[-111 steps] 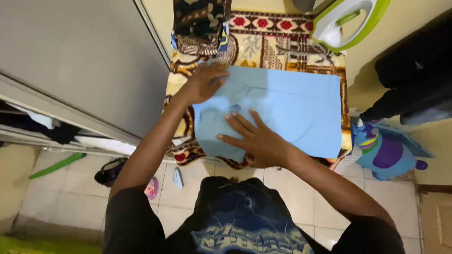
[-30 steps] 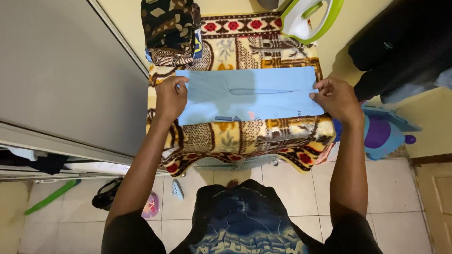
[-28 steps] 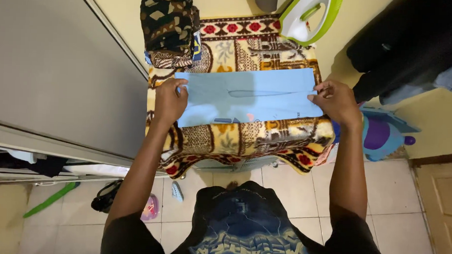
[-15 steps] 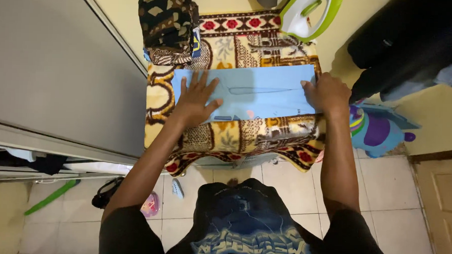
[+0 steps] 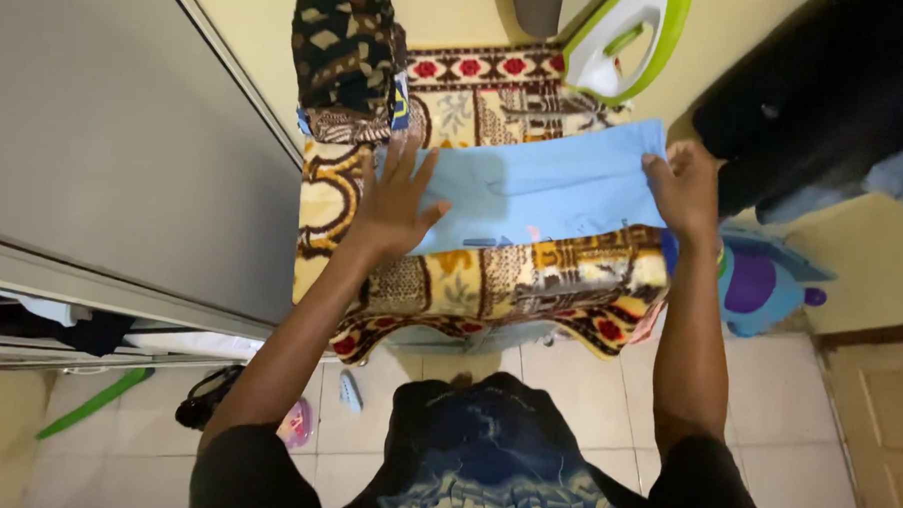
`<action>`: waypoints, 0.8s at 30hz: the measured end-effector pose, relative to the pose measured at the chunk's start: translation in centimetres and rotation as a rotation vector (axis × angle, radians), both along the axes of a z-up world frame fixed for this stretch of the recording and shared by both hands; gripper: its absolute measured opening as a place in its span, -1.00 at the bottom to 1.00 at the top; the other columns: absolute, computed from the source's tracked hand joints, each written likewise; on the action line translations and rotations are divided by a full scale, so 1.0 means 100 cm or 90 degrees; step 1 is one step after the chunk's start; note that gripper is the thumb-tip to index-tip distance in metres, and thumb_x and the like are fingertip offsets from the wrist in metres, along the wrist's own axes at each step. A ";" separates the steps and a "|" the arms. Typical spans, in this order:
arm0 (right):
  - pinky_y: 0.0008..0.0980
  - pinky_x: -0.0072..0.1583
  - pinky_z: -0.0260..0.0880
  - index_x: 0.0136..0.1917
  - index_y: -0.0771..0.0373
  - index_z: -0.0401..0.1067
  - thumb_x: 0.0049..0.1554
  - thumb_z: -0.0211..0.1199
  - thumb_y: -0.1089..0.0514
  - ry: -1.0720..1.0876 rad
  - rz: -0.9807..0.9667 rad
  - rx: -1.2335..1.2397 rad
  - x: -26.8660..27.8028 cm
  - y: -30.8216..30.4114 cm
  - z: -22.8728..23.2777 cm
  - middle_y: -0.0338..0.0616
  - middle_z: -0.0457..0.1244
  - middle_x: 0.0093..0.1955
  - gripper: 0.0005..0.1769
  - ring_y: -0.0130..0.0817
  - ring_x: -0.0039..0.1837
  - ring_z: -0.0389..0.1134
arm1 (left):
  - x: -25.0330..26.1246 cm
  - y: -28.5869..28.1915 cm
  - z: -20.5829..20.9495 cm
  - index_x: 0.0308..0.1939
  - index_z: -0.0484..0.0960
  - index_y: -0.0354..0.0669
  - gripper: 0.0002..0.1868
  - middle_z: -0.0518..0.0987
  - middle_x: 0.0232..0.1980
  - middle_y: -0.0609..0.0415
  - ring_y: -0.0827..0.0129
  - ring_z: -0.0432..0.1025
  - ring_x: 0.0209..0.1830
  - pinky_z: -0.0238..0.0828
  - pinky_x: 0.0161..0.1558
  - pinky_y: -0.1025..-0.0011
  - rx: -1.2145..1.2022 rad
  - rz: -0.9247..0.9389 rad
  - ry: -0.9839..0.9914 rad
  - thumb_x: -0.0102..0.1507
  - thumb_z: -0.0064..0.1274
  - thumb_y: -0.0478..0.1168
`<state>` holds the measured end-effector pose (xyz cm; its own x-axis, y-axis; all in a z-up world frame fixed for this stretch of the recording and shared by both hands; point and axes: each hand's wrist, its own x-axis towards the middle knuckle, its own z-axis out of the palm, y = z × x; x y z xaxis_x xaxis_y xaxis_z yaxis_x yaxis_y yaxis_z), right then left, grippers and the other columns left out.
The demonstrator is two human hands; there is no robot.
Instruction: The person folds a patterned cloth, a black shirt, a patterned shirt, and a blue shirt by hand on a table, stacking each item as they finish.
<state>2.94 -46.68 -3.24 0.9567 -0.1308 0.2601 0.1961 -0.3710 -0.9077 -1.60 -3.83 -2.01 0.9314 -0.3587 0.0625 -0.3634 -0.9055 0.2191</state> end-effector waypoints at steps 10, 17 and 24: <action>-0.30 -0.25 0.16 -0.25 0.42 0.41 0.25 0.39 0.04 0.036 -0.048 -0.270 0.000 -0.003 -0.002 -0.12 0.20 -0.40 -0.58 -0.48 -0.31 0.16 | 0.010 0.007 0.009 0.63 -0.10 0.22 -0.13 -0.27 0.71 0.03 0.04 -0.45 0.69 -0.58 0.50 -0.27 0.071 0.013 0.176 0.32 -0.34 0.40; -0.47 -0.12 0.20 -0.08 0.35 0.50 0.25 0.31 0.17 -0.003 0.061 0.060 0.019 0.027 0.028 -0.37 0.29 -0.21 -0.83 -0.60 -0.18 0.21 | 0.039 0.033 -0.044 0.47 0.30 0.04 -0.34 0.13 0.58 -0.12 -0.02 -0.06 0.60 -0.23 0.46 -0.23 -0.167 -0.023 -0.020 0.41 -0.25 0.27; -0.40 -0.03 0.45 0.10 0.27 0.55 0.18 0.30 0.20 -0.071 0.238 -0.137 0.019 0.177 0.079 -0.18 0.37 -0.02 -0.78 -0.40 -0.04 0.39 | 0.042 0.046 -0.018 0.17 0.57 -0.38 -0.40 0.68 -0.10 -0.20 0.01 0.60 -0.25 0.59 -0.32 0.17 -0.925 0.084 0.206 0.47 -0.32 0.11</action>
<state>4.85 -29.00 4.62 0.8928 0.2866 0.3476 0.4445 -0.4345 -0.7834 2.64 0.80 -3.79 0.9942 -0.0804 0.0718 -0.0595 0.1461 0.9875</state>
